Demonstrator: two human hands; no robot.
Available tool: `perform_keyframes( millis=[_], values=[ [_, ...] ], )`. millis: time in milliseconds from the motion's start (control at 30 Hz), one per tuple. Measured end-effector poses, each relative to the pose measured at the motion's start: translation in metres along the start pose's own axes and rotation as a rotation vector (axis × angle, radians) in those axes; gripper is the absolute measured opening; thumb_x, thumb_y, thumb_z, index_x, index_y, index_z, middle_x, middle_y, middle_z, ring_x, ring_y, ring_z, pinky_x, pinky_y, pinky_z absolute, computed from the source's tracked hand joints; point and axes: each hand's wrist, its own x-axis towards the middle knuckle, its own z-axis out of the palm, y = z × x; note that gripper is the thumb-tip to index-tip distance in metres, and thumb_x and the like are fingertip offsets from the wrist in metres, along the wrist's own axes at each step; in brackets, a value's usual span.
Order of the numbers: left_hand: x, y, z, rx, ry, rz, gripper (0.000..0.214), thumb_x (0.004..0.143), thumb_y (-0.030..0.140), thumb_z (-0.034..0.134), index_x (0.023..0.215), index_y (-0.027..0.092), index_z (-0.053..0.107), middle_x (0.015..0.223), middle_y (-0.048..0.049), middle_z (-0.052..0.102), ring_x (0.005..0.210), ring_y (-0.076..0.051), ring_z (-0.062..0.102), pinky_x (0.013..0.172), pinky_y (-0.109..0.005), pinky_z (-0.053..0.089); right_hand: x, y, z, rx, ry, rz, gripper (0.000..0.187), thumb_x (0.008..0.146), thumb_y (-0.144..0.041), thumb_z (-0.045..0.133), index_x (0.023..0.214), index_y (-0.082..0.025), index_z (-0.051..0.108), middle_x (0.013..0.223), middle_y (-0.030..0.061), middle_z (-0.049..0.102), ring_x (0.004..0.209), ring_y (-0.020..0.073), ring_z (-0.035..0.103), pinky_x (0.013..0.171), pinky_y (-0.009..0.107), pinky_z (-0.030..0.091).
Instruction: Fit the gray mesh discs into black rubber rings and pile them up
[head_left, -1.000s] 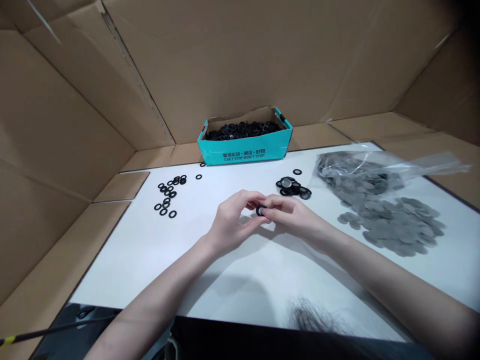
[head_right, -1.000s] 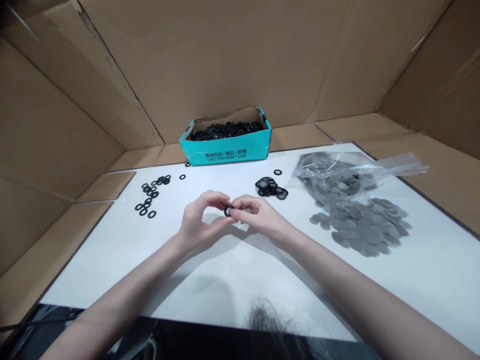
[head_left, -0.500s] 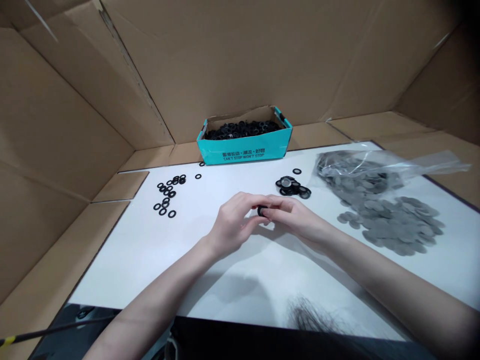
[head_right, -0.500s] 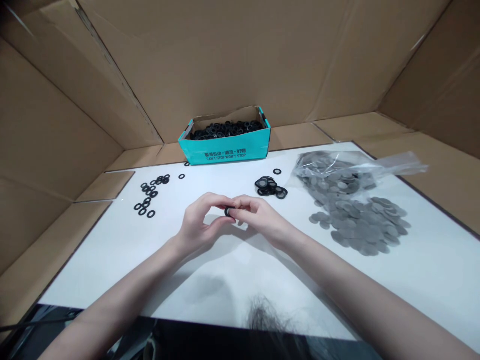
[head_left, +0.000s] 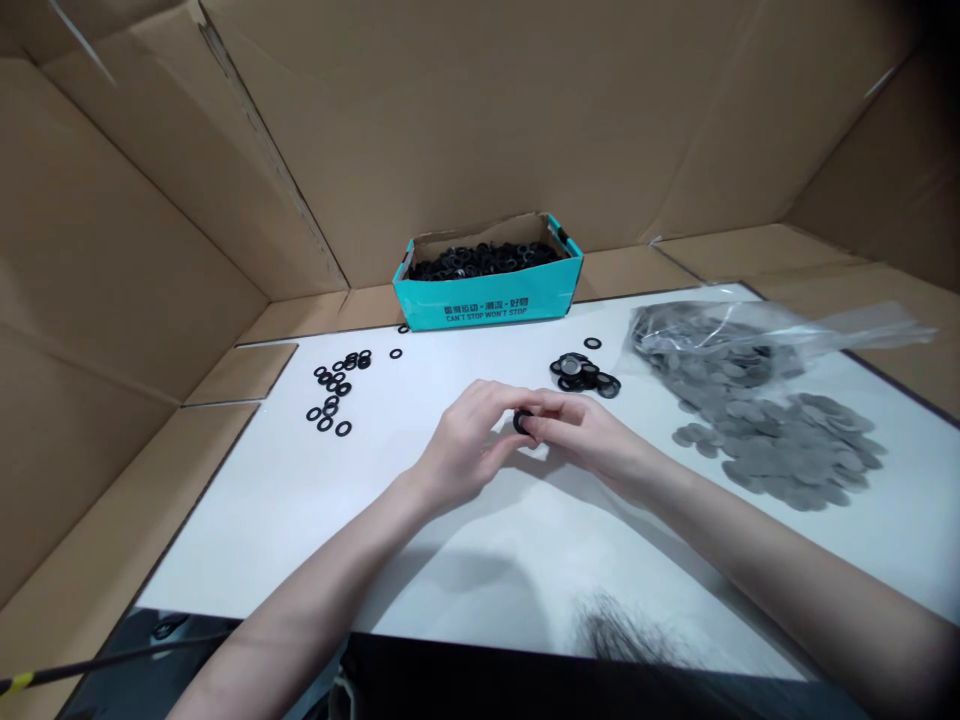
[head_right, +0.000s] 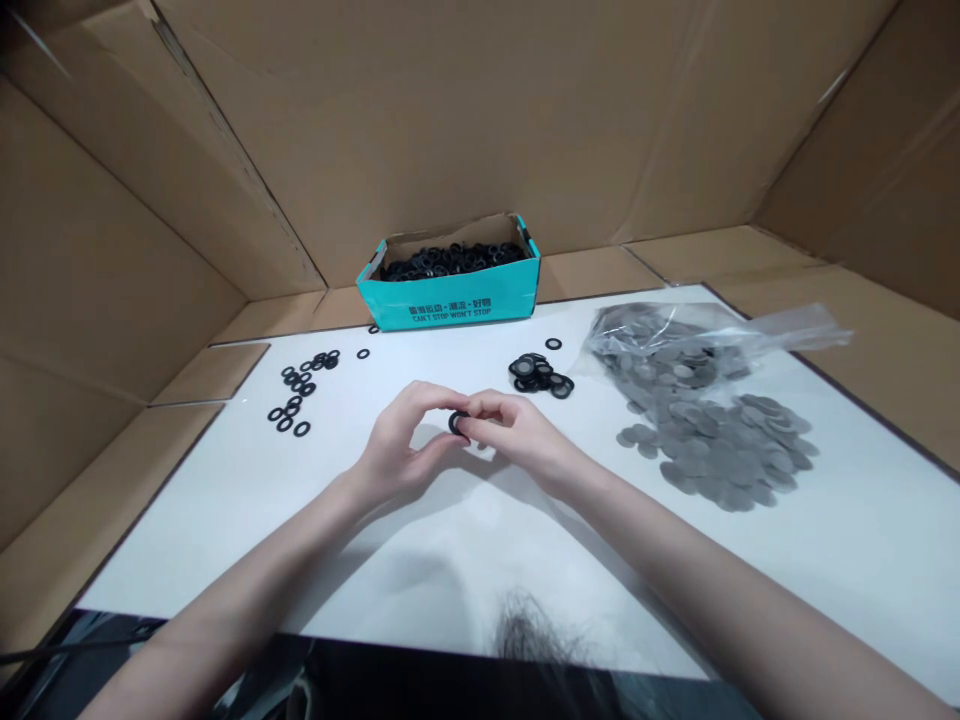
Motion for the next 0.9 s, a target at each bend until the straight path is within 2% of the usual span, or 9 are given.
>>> perform_keyframes(
  millis=[133,233,300,400,433,500,600,700,900],
  values=[
    [0.0,0.0,-0.003,-0.034,-0.047,-0.015,0.033,0.091,0.011,0.058,0.121,0.024,0.055,0.109,-0.0051,0.069,0.097,-0.018,0.064,0.084,-0.034,0.053,-0.001,-0.003,0.0,-0.012,-0.01,-0.014,0.029,0.073,-0.043,0.07,0.085,-0.017,0.069,0.084,0.0033,0.063,0.074,0.0144,0.056,0.065,0.028,0.045],
    [0.001,-0.002,-0.006,-0.058,-0.083,-0.017,0.039,0.091,0.014,0.06,0.127,0.025,0.052,0.116,-0.0075,0.068,0.103,-0.02,0.063,0.088,-0.036,0.053,0.0,-0.006,-0.004,-0.129,0.04,-0.056,0.027,0.076,-0.044,0.067,0.08,-0.018,0.066,0.084,0.004,0.063,0.07,0.0146,0.056,0.06,0.028,0.045],
    [0.001,-0.005,-0.01,-0.055,-0.078,-0.036,0.043,0.089,0.018,0.063,0.13,0.024,0.051,0.12,-0.0093,0.066,0.108,-0.021,0.062,0.092,-0.038,0.052,0.003,-0.007,-0.014,-0.301,0.155,-0.168,0.025,0.077,-0.044,0.065,0.076,-0.019,0.065,0.085,0.0052,0.063,0.072,0.0168,0.057,0.059,0.029,0.045],
    [0.002,-0.011,-0.015,-0.033,-0.009,-0.104,0.042,0.089,0.019,0.062,0.13,0.023,0.05,0.119,-0.0095,0.066,0.107,-0.021,0.062,0.093,-0.038,0.051,0.008,-0.009,-0.037,-0.64,0.424,-0.358,0.017,0.079,-0.037,0.06,0.077,-0.021,0.066,0.087,0.0076,0.066,0.08,0.021,0.06,0.069,0.033,0.046],
    [0.002,-0.013,-0.017,-0.022,0.022,-0.131,0.041,0.09,0.018,0.06,0.129,0.023,0.051,0.118,-0.009,0.066,0.105,-0.02,0.063,0.092,-0.037,0.051,0.009,-0.01,-0.046,-0.728,0.511,-0.359,0.016,0.079,-0.034,0.059,0.077,-0.021,0.066,0.088,0.0078,0.068,0.078,0.0209,0.06,0.07,0.034,0.045],
    [0.003,-0.019,-0.021,0.006,0.081,-0.185,0.037,0.091,0.017,0.058,0.126,0.022,0.053,0.113,-0.008,0.067,0.1,-0.018,0.063,0.091,-0.036,0.051,0.011,-0.011,-0.062,-0.866,0.6,-0.295,0.014,0.079,-0.031,0.058,0.078,-0.021,0.067,0.087,0.0076,0.071,0.073,0.021,0.061,0.071,0.034,0.044],
    [0.004,-0.028,-0.027,0.038,0.149,-0.258,0.031,0.091,0.016,0.056,0.121,0.021,0.055,0.109,-0.0074,0.066,0.095,-0.017,0.064,0.087,-0.034,0.052,0.012,-0.011,-0.077,-0.99,0.636,-0.155,0.015,0.08,-0.029,0.058,0.086,-0.021,0.069,0.082,0.0055,0.073,0.07,0.0219,0.064,0.068,0.034,0.041],
    [0.006,-0.037,-0.035,0.064,0.193,-0.301,0.029,0.09,0.016,0.054,0.118,0.02,0.056,0.104,-0.0065,0.066,0.089,-0.015,0.064,0.083,-0.031,0.053,0.016,-0.006,-0.08,-1.014,0.651,-0.103,0.017,0.079,-0.028,0.06,0.092,-0.021,0.068,0.082,0.0047,0.074,0.069,0.0215,0.065,0.065,0.031,0.04],
    [0.007,-0.051,-0.046,0.097,0.265,-0.397,0.028,0.088,0.019,0.054,0.115,0.019,0.056,0.097,-0.0058,0.066,0.084,-0.014,0.064,0.074,-0.026,0.052,0.028,0.008,-0.075,-1.051,0.685,-0.162,0.018,0.081,-0.029,0.059,0.093,-0.021,0.07,0.087,0.0057,0.076,0.069,0.022,0.065,0.062,0.032,0.039]
  ],
)
